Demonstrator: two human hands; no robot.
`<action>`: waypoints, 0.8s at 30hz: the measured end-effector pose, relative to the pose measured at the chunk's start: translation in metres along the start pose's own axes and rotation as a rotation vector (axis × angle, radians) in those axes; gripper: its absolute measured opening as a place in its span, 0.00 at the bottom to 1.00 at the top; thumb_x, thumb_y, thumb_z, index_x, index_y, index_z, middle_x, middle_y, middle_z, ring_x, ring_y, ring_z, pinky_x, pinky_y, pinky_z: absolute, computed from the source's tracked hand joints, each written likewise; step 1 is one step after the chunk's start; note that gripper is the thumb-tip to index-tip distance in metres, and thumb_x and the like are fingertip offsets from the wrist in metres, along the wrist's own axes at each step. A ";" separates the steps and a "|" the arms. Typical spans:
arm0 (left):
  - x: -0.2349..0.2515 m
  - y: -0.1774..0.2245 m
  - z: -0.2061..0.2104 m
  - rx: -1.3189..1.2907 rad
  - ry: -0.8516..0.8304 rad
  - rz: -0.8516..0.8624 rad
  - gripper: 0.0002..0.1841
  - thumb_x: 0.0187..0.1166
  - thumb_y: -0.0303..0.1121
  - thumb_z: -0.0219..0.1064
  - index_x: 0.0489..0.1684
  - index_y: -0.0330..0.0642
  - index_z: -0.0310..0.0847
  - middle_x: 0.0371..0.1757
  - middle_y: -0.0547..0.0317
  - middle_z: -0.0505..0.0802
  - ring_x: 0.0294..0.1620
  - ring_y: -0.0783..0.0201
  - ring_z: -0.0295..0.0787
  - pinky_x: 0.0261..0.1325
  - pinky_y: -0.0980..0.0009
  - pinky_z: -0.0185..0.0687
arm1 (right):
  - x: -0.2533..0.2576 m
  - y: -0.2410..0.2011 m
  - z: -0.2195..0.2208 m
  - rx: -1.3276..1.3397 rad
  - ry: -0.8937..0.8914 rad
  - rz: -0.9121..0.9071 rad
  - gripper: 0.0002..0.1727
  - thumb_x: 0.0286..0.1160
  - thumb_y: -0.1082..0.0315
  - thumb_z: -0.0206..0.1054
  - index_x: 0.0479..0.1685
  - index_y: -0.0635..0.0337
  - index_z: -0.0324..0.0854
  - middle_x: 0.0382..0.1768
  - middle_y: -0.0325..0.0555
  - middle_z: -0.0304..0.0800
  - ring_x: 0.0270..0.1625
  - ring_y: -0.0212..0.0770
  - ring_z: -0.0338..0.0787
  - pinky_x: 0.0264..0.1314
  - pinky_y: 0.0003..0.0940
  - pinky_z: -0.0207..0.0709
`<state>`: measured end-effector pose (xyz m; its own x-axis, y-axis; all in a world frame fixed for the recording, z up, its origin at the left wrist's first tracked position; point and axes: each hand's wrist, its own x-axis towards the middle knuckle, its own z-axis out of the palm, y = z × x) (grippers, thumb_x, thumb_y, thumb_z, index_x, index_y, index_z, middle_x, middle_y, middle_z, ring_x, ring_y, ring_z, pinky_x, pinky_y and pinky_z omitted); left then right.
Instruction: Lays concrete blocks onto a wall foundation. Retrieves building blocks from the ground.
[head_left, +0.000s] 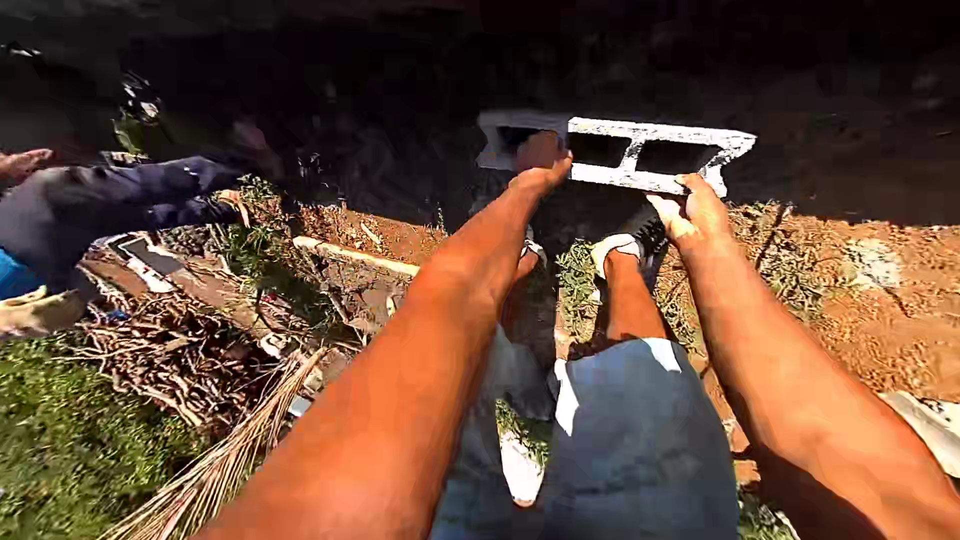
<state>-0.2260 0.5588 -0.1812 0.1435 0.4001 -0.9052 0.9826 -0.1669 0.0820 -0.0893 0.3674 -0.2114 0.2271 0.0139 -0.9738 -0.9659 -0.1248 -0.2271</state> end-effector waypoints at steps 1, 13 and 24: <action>0.009 -0.010 0.008 -0.011 0.036 0.012 0.27 0.85 0.48 0.63 0.66 0.31 0.83 0.67 0.32 0.87 0.72 0.36 0.83 0.71 0.37 0.78 | 0.005 0.006 0.003 -0.044 0.007 0.007 0.25 0.84 0.70 0.60 0.78 0.64 0.62 0.64 0.56 0.81 0.64 0.47 0.87 0.64 0.43 0.87; -0.086 -0.148 0.043 -0.629 0.493 0.167 0.20 0.86 0.32 0.58 0.73 0.40 0.84 0.73 0.50 0.89 0.81 0.52 0.78 0.89 0.52 0.61 | -0.058 -0.015 0.023 -1.009 0.111 -0.031 0.35 0.94 0.42 0.43 0.91 0.54 0.50 0.82 0.54 0.68 0.75 0.48 0.81 0.68 0.47 0.84; -0.194 -0.514 0.183 -1.244 0.739 -0.546 0.37 0.85 0.39 0.64 0.76 0.10 0.53 0.60 0.13 0.79 0.54 0.40 0.88 0.48 0.56 0.89 | -0.099 -0.030 0.113 -1.866 0.061 -0.599 0.38 0.89 0.65 0.58 0.94 0.66 0.44 0.84 0.70 0.68 0.81 0.61 0.76 0.79 0.56 0.71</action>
